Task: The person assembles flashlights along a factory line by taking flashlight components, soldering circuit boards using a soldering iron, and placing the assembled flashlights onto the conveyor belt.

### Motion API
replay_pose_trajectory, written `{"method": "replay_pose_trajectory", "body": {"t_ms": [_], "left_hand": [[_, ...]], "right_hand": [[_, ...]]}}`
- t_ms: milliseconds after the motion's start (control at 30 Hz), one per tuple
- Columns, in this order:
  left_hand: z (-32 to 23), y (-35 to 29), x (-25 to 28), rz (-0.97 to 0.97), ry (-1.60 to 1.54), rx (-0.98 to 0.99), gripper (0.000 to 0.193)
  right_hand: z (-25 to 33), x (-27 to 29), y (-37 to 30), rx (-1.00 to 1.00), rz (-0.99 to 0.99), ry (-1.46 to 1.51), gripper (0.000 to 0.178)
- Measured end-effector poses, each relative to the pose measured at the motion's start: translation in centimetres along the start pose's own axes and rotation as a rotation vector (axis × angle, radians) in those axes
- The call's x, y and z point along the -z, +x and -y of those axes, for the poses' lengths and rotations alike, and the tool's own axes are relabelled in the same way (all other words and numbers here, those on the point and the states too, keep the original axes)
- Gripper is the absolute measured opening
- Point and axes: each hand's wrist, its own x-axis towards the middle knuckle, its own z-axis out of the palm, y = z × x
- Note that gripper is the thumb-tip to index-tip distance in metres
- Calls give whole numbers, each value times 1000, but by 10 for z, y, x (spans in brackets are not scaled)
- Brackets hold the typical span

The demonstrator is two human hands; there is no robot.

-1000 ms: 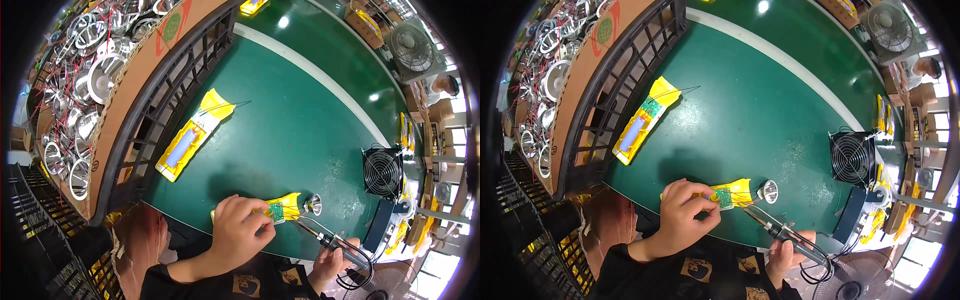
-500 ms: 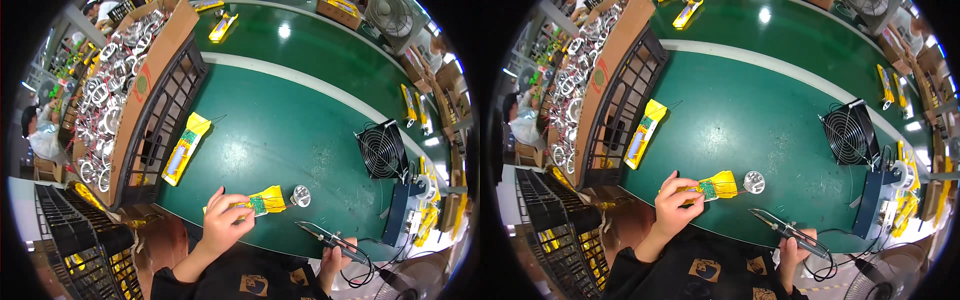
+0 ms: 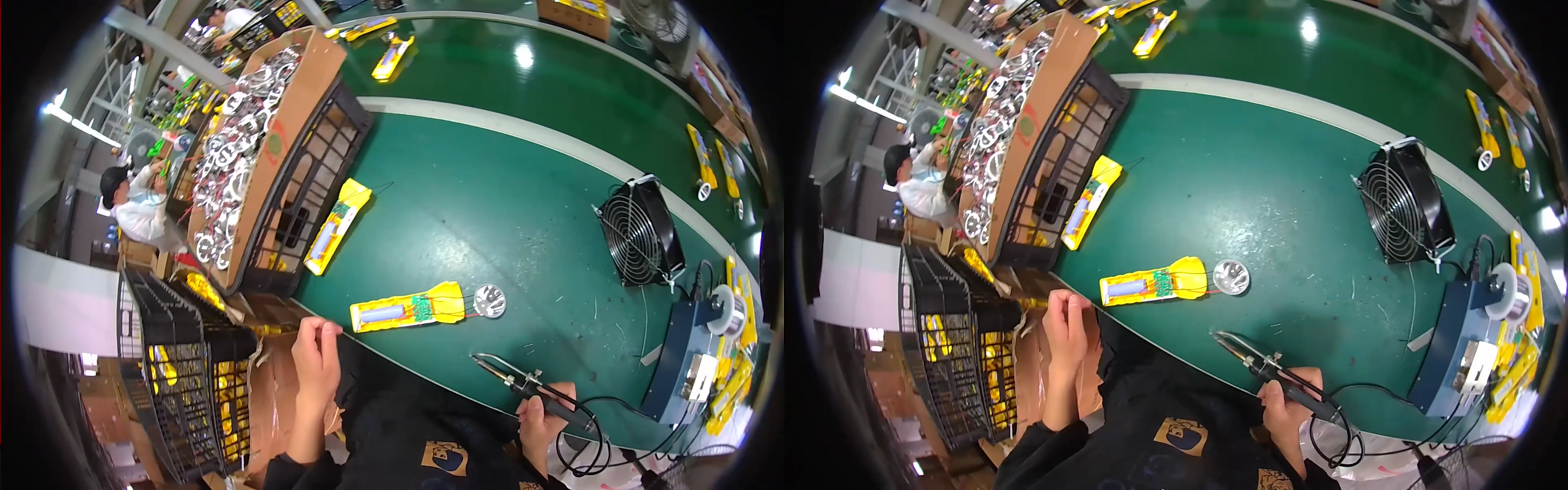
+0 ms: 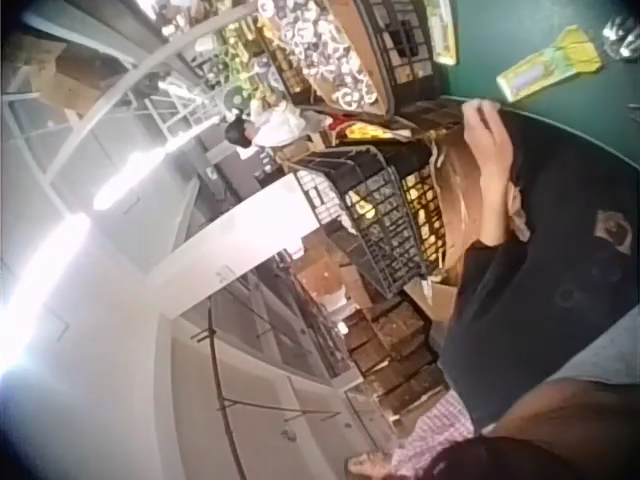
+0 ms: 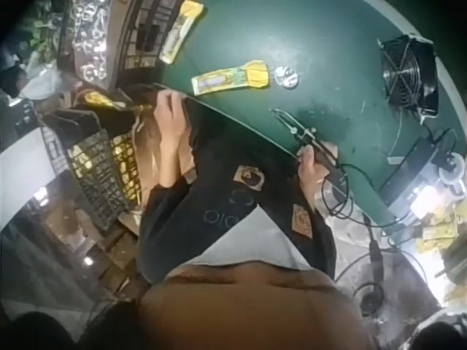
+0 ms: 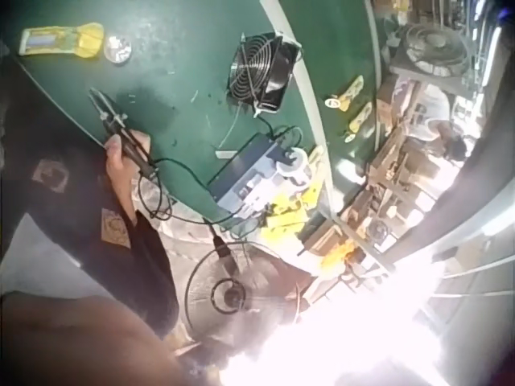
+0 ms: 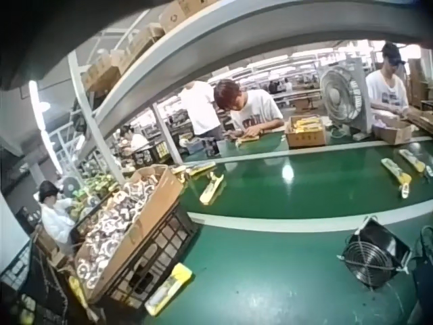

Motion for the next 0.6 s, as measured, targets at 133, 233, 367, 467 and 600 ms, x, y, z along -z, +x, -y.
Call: {"method": "replay_pose_trajectory", "body": {"t_ms": [133, 233, 367, 467, 600], "left_hand": [[11, -35, 24, 199, 102, 207, 12], [7, -54, 25, 400, -68, 72, 30], [1, -49, 28, 404, 84, -253, 25], [-5, -38, 27, 429, 118, -380, 23], [-14, -24, 25, 417, 124, -451, 25]], "right_hand": [[3, 1, 1, -15, 89, -55, 23], [5, 1, -2, -66, 62, -55, 24], [6, 2, -3, -67, 34, -88, 21], [6, 3, -4, -48, 40, -68, 20], [5, 2, -4, 5, 19, 32, 22]]}}
